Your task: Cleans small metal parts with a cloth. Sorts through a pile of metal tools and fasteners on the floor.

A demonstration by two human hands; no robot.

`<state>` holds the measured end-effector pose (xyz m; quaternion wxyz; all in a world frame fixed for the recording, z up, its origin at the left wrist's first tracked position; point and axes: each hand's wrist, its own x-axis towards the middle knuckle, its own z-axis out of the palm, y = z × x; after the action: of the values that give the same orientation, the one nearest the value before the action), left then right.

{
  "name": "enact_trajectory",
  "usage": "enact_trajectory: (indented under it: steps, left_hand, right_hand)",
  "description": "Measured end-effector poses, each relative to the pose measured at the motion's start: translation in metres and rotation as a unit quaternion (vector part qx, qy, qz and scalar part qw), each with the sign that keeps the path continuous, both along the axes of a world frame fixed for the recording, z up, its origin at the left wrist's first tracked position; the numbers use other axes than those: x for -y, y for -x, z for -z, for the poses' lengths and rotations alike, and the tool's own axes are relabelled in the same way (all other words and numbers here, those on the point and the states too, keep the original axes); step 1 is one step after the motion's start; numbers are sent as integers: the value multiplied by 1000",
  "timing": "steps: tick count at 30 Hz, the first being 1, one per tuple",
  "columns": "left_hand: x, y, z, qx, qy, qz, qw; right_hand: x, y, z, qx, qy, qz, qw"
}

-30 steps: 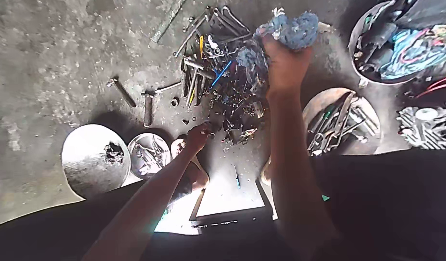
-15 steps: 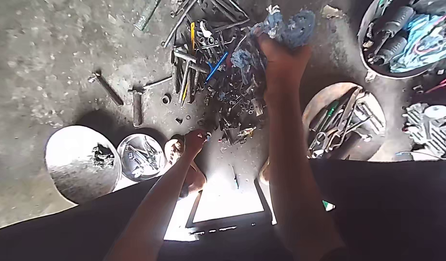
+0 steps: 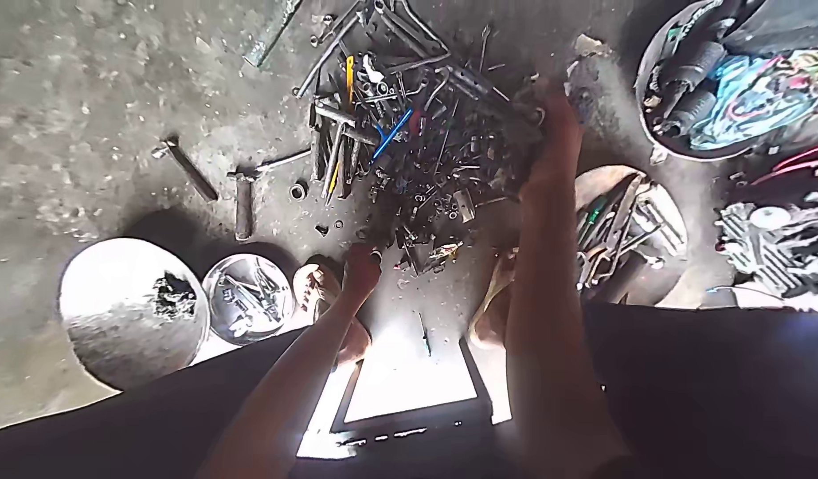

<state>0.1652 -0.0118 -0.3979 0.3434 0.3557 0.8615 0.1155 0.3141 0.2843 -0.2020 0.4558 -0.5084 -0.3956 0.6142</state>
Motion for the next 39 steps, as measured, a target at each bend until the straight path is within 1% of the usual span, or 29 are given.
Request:
enact_trajectory:
  steps: [2,5,7,9,11,13,14,16,18,19,20,22,23,24,25,27,29,32,35,39]
  left_hand:
    - [-1,-4,-1,-4,6,27,1000]
    - [-5,-8,-5,-6,47,31,998]
    - [-7,-9,-11,1,74,39,997]
    - [-9,-7,-12,11,88,54,995]
    - [-8,-8,-13,11,107,61,992]
    - [-10,-10,-11,-15,132,89,987]
    - [-10,-11,-10,-31,148,112,982]
    - [-10,-11,-6,-50,160,143,975]
    - [-11,-11,-4,-51,159,150,975]
    - [-11,-11,-4,-51,155,146,976]
    - [-11,-10,-3,-51,151,141,977]
    - [-12,-9,-2,-44,158,139,977]
    - [-12,-8,-2,-38,164,136,976]
    - [-13,-7,-3,-29,167,133,976]
    - [-14,-6,-3,-20,167,134,977]
    - [-12,-3,-2,-4,152,134,979]
    - [-10,2,-1,6,129,130,983]
    - [-6,12,-3,35,125,111,985]
    - [-5,20,1,57,106,108,987]
    - [-5,26,3,51,96,128,986]
  right_hand:
    - [0,-9,10,-16,21,5,1000]
    - [5,-20,26,-71,31,19,997]
    - [10,-30,39,-85,42,29,995]
    - [9,-39,52,-77,44,48,995]
    - [6,-51,65,-77,50,40,995]
    - [3,-58,74,-64,105,40,992]
    - [2,-59,82,-24,131,39,990]
    - [6,-65,101,105,137,-12,985]
    - [8,-57,114,236,100,-82,963]
    - [6,-50,119,294,68,-129,945]
    - [3,-41,124,356,49,-174,917]
    - [-6,-24,132,472,13,-264,841]
    - [-8,-15,136,516,-5,-290,806]
    - [-9,-7,140,543,-16,-309,780]
    - [-10,1,145,559,-25,-320,764]
    - [-9,11,156,572,-42,-342,745]
    - [-10,19,167,568,-66,-345,744]
    - [-8,28,179,560,-81,-337,753]
    - [-3,37,176,574,-71,-341,741]
    - [-2,46,179,608,-49,-328,722]
